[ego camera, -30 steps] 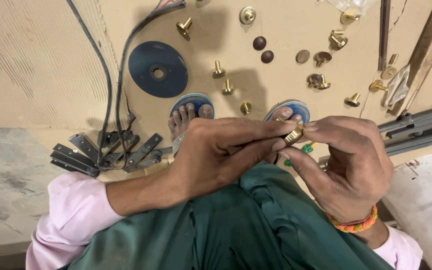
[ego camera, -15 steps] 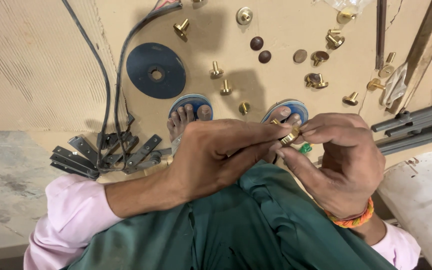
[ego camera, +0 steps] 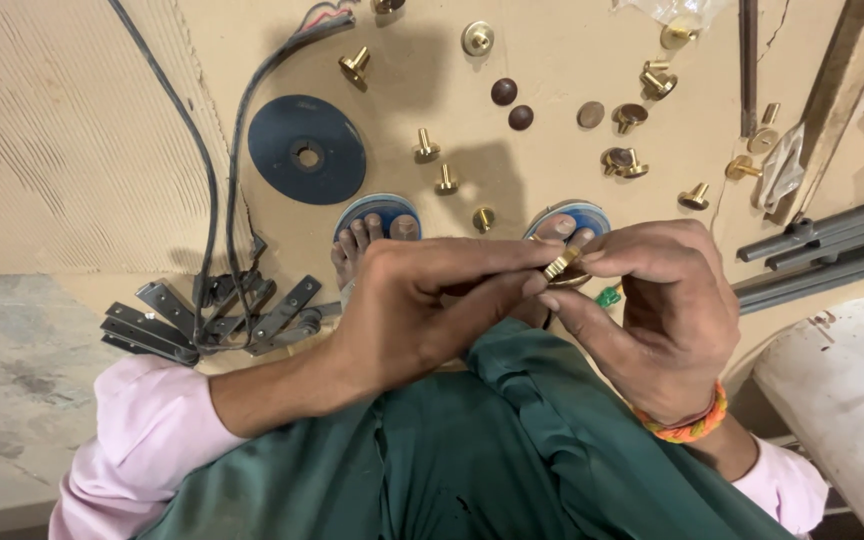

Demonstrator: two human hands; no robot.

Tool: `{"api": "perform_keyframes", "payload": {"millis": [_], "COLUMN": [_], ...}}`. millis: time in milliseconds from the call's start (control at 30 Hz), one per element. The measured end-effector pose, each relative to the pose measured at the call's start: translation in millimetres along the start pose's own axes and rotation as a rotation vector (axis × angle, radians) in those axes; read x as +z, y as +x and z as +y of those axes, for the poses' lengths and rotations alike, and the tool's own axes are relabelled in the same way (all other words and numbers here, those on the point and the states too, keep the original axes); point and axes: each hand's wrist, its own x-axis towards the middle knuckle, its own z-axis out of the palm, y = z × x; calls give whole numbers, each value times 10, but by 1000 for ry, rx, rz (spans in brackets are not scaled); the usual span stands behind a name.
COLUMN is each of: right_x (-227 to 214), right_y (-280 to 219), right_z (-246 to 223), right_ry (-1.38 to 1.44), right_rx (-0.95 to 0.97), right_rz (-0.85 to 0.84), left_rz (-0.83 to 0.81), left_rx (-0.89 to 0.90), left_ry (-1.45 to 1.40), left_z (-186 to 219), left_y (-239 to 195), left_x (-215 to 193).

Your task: The person sits on the floor and sands the face of a small brass knob against a round abrasive disc held in one hand. They then fit the knob into a hole in a pink board, press additional knobs into the board's holes, and continue sanding more knobs.

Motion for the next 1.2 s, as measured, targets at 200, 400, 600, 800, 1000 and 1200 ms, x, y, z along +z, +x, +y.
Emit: {"api": "perform_keyframes", "payload": {"millis": [200, 400, 600, 800, 1000, 1200], "right_x": [19, 43, 14, -33, -66, -84], "right_y": [-30, -287, -345, -324, -149, 1], "right_z": [47, 423, 705, 823, 851, 784], "right_ry": [-45, 167, 280, 137, -334, -507], "right_rx": [0, 279, 511, 356, 36, -177], "right_rz": [-14, 92, 221, 243, 280, 221], "left_rz": [27, 186, 73, -44, -5, -146], "left_rx": [-397, -273, -88, 218, 109, -562], "left_ry": [-11, 178, 629, 1059, 890, -582], "left_z": [-146, -708, -1225, -1596, -1421, -671], "left_y": [182, 394, 731, 859, 720, 883], "left_x": [-37, -109, -42, -15, 74, 213]}}
